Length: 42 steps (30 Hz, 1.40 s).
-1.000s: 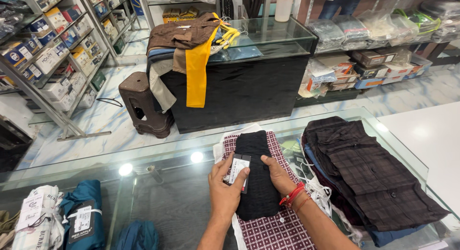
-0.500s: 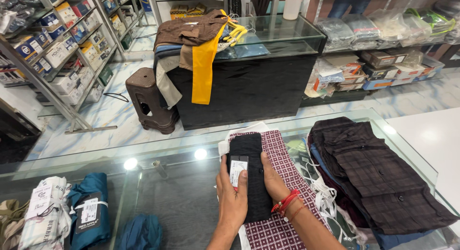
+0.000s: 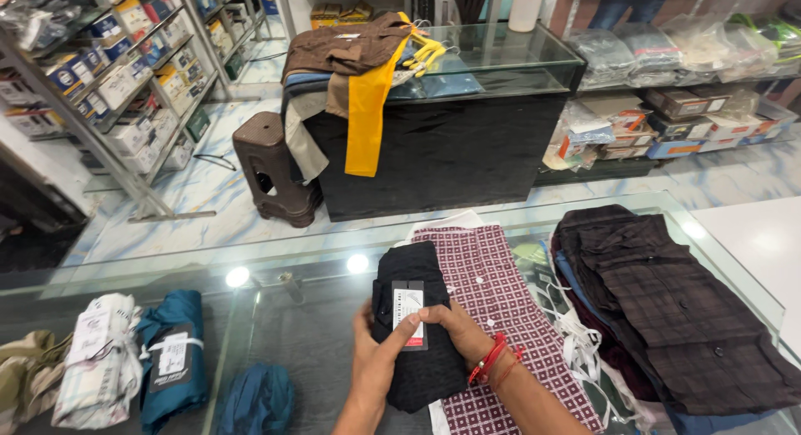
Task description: The person folds a blue shirt and secures it with a white elastic band. They then pick up a black shirt, fold it, and begin to secure it with a band. The folded shirts are placed on a glass display counter.
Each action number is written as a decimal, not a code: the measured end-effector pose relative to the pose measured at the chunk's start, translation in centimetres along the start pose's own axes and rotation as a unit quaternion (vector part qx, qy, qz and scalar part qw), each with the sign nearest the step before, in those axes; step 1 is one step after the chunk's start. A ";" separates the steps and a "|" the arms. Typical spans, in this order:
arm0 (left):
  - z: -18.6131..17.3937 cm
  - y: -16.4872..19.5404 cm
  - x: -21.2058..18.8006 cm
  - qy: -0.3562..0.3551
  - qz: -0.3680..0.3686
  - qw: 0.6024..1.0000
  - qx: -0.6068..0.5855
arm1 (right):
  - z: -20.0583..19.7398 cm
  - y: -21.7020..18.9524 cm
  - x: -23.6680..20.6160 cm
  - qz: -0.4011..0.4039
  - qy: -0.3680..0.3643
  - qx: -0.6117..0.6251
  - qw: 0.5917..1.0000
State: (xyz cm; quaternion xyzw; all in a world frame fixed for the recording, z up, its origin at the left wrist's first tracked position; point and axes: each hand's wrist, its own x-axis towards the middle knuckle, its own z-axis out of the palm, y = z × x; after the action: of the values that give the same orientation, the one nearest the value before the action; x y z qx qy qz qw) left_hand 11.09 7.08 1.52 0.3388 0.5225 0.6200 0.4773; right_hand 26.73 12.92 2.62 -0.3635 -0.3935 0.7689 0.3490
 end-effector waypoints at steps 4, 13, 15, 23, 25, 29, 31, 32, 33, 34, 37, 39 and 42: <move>-1.6 2.6 -0.3 -0.086 -0.208 0.971 -0.082 | -0.4 1.3 1.1 0.024 0.000 -0.055 0.998; -2.6 3.6 0.2 -0.077 -0.217 0.971 -0.063 | -0.5 3.4 4.0 0.040 0.003 -0.072 0.997; -3.0 3.1 0.6 -0.070 -0.188 0.978 -0.059 | 0.0 3.5 4.5 0.033 0.013 -0.082 0.996; -5.3 0.3 1.7 -0.031 -0.162 0.981 -0.107 | 0.4 2.9 4.9 -0.038 0.070 -0.323 0.943; -6.0 -0.4 1.5 -0.024 -0.164 0.976 -0.140 | 0.2 2.6 4.3 -0.097 0.100 -0.400 0.906; -7.9 -1.4 1.3 -0.034 -0.169 0.966 -0.191 | -0.3 0.6 2.3 -0.251 0.134 -0.590 0.755; -8.6 -1.8 1.1 -0.046 -0.180 0.961 -0.204 | -0.1 -0.1 1.6 -0.271 0.113 -0.656 0.695; -8.9 -2.0 0.9 -0.052 -0.186 0.958 -0.213 | 0.3 -0.2 1.4 -0.260 0.102 -0.675 0.683; -9.0 -2.2 1.0 -0.058 -0.189 0.955 -0.222 | 0.5 -0.4 1.5 -0.250 0.091 -0.694 0.669; -9.1 -2.4 1.0 -0.068 -0.187 0.955 -0.222 | 0.7 -0.4 1.7 -0.239 0.092 -0.709 0.658; -9.3 -2.9 0.7 -0.082 -0.190 0.955 -0.215 | 1.2 0.3 2.3 -0.204 0.095 -0.735 0.640; -9.2 -3.2 0.8 -0.081 -0.197 0.957 -0.198 | 1.3 0.6 2.9 -0.185 0.108 -0.731 0.648; -9.3 -3.7 0.6 -0.093 -0.184 0.954 -0.218 | 1.5 0.6 3.1 -0.190 0.084 -0.704 0.679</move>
State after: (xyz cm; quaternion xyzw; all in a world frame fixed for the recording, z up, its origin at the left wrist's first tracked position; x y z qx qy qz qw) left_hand 3.29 4.65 -4.24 0.1807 0.3815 0.5855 0.6921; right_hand 23.82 14.69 1.84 -0.4827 -0.8481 0.1485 0.1601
